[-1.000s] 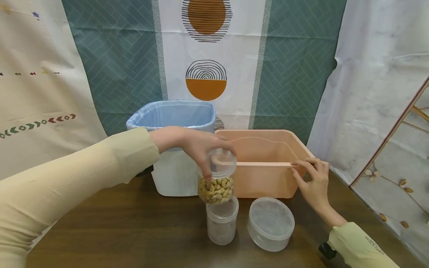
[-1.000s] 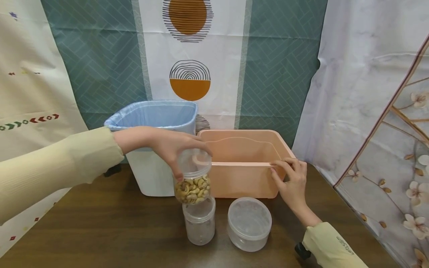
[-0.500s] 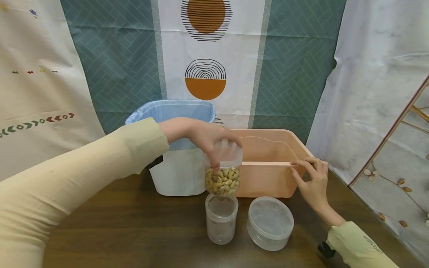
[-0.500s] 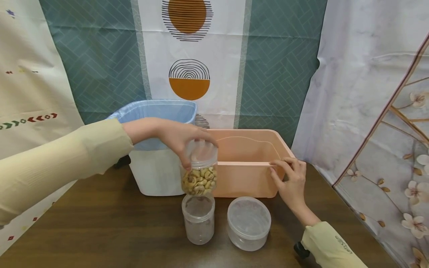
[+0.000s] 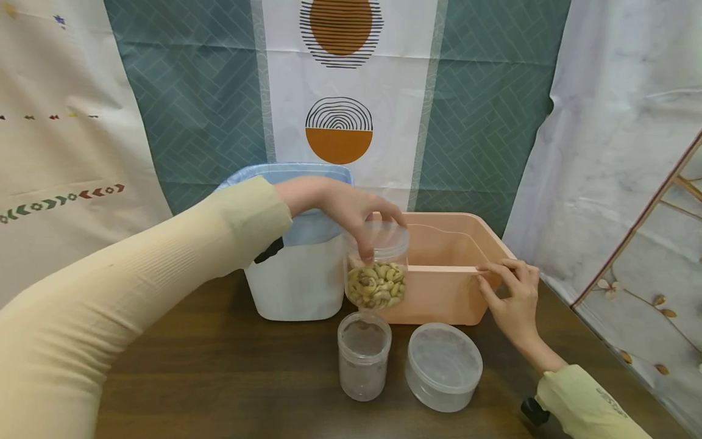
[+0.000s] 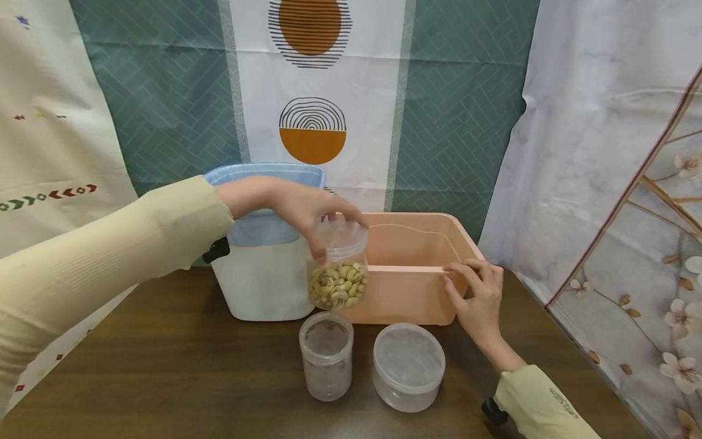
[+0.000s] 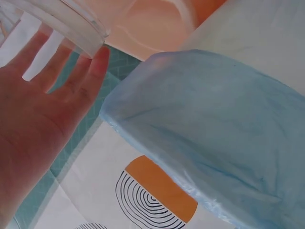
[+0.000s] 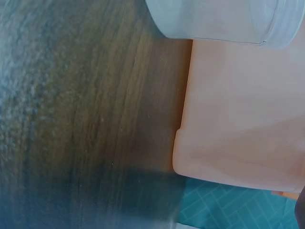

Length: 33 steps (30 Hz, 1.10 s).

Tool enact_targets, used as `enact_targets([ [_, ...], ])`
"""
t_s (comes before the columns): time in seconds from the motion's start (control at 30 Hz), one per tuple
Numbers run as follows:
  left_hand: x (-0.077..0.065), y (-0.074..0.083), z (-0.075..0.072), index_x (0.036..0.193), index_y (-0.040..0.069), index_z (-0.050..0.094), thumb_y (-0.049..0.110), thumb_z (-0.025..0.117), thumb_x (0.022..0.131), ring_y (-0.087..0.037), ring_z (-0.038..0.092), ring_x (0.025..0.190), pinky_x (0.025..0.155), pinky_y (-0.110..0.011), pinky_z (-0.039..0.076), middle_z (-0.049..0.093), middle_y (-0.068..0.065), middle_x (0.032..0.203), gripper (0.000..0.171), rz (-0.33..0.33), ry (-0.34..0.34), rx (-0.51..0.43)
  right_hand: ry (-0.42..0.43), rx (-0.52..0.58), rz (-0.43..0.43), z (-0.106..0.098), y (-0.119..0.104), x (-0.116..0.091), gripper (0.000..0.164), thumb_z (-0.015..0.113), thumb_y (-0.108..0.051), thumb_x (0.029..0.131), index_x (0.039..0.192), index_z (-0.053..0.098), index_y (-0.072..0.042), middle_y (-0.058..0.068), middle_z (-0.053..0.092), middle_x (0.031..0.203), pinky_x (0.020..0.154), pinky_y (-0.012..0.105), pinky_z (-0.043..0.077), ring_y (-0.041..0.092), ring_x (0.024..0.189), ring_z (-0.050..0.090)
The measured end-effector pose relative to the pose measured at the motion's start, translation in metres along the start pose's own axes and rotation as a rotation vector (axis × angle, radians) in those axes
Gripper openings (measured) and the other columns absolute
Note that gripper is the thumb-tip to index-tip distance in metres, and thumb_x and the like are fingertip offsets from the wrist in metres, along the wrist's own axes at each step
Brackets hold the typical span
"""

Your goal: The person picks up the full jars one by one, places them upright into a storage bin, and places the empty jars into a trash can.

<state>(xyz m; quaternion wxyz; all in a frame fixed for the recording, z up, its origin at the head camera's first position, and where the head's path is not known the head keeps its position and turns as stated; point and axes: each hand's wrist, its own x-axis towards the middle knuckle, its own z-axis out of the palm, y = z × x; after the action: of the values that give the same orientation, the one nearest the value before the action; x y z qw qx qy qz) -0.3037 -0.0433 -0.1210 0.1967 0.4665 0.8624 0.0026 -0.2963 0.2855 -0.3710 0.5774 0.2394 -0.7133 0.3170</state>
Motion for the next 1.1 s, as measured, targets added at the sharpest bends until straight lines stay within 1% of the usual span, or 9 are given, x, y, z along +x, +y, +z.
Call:
enact_targets([
  [0.1,0.003,0.001,-0.003,0.15,0.027,0.039,0.034,0.076,0.08,-0.022,0.04,0.136,0.112,-0.039,0.038,0.043,-0.004,0.149,0.08,0.01,-0.008,-0.02,0.008,0.002,-0.007,0.0,0.0,0.0,0.016,0.075,-0.012,0.079,0.093,0.076,-0.003,0.023,0.061,0.095,0.091,0.024,0.022,0.03,0.089,0.041],
  [0.2,0.005,0.002,-0.006,0.151,0.027,0.038,0.035,0.076,0.08,-0.022,0.04,0.134,0.112,-0.038,0.038,0.042,-0.003,0.149,0.081,-0.005,-0.015,-0.037,0.014,0.006,-0.012,-0.001,0.0,0.0,0.018,0.075,-0.016,0.082,0.093,0.076,-0.003,0.023,0.061,0.095,0.092,0.024,0.021,0.03,0.088,0.042],
  [0.37,0.006,0.005,-0.013,0.149,0.031,0.037,0.034,0.077,0.079,-0.025,0.04,0.133,0.11,-0.039,0.041,0.039,-0.002,0.15,0.081,-0.047,0.009,-0.028,0.023,0.01,-0.014,0.0,0.002,0.0,0.023,0.073,-0.024,0.085,0.092,0.076,-0.002,0.024,0.06,0.094,0.091,0.024,0.02,0.021,0.09,0.041],
  [0.47,0.008,0.005,-0.016,0.149,0.034,0.037,0.034,0.077,0.08,-0.026,0.039,0.135,0.11,-0.039,0.041,0.038,-0.001,0.152,0.08,-0.063,0.022,-0.012,0.021,0.011,-0.013,0.001,0.002,-0.001,0.024,0.073,-0.025,0.085,0.092,0.076,-0.002,0.024,0.06,0.095,0.09,0.025,0.02,0.016,0.092,0.04],
  [0.6,0.012,0.004,-0.019,0.149,0.037,0.036,0.033,0.078,0.08,-0.026,0.035,0.14,0.111,-0.039,0.041,0.034,-0.001,0.155,0.081,-0.055,0.022,-0.004,0.02,0.013,-0.011,0.001,0.003,-0.001,0.022,0.074,-0.023,0.084,0.092,0.076,-0.002,0.024,0.06,0.095,0.091,0.024,0.02,0.016,0.092,0.041],
  [0.77,0.019,0.004,-0.025,0.15,0.038,0.036,0.031,0.079,0.08,-0.023,0.031,0.142,0.111,-0.039,0.04,0.031,-0.002,0.157,0.082,-0.037,0.018,0.001,0.021,0.008,-0.004,0.001,0.003,-0.001,0.024,0.073,-0.025,0.086,0.092,0.076,-0.003,0.023,0.06,0.094,0.09,0.024,0.021,0.014,0.094,0.041],
  [0.83,0.021,0.004,-0.027,0.149,0.039,0.036,0.031,0.08,0.079,-0.021,0.032,0.14,0.111,-0.039,0.04,0.031,-0.001,0.156,0.082,-0.051,0.022,0.009,0.019,0.008,-0.001,0.001,0.002,-0.001,0.024,0.073,-0.026,0.086,0.092,0.076,-0.003,0.023,0.06,0.094,0.09,0.024,0.021,0.014,0.094,0.04],
  [0.93,0.025,0.004,-0.03,0.148,0.04,0.035,0.031,0.08,0.08,-0.019,0.033,0.136,0.108,-0.039,0.041,0.032,-0.001,0.154,0.082,-0.082,0.028,0.028,0.02,0.006,0.001,0.001,0.001,-0.001,0.02,0.074,-0.021,0.084,0.093,0.076,-0.003,0.023,0.06,0.095,0.09,0.024,0.021,0.014,0.093,0.04],
  [1.1,0.031,0.001,-0.032,0.148,0.038,0.035,0.028,0.08,0.079,-0.02,0.031,0.136,0.109,-0.04,0.041,0.032,-0.002,0.154,0.082,-0.124,0.041,0.042,0.017,0.003,0.0,0.001,0.001,-0.001,0.017,0.074,-0.016,0.081,0.093,0.076,-0.003,0.023,0.06,0.095,0.091,0.023,0.02,0.02,0.091,0.041],
])
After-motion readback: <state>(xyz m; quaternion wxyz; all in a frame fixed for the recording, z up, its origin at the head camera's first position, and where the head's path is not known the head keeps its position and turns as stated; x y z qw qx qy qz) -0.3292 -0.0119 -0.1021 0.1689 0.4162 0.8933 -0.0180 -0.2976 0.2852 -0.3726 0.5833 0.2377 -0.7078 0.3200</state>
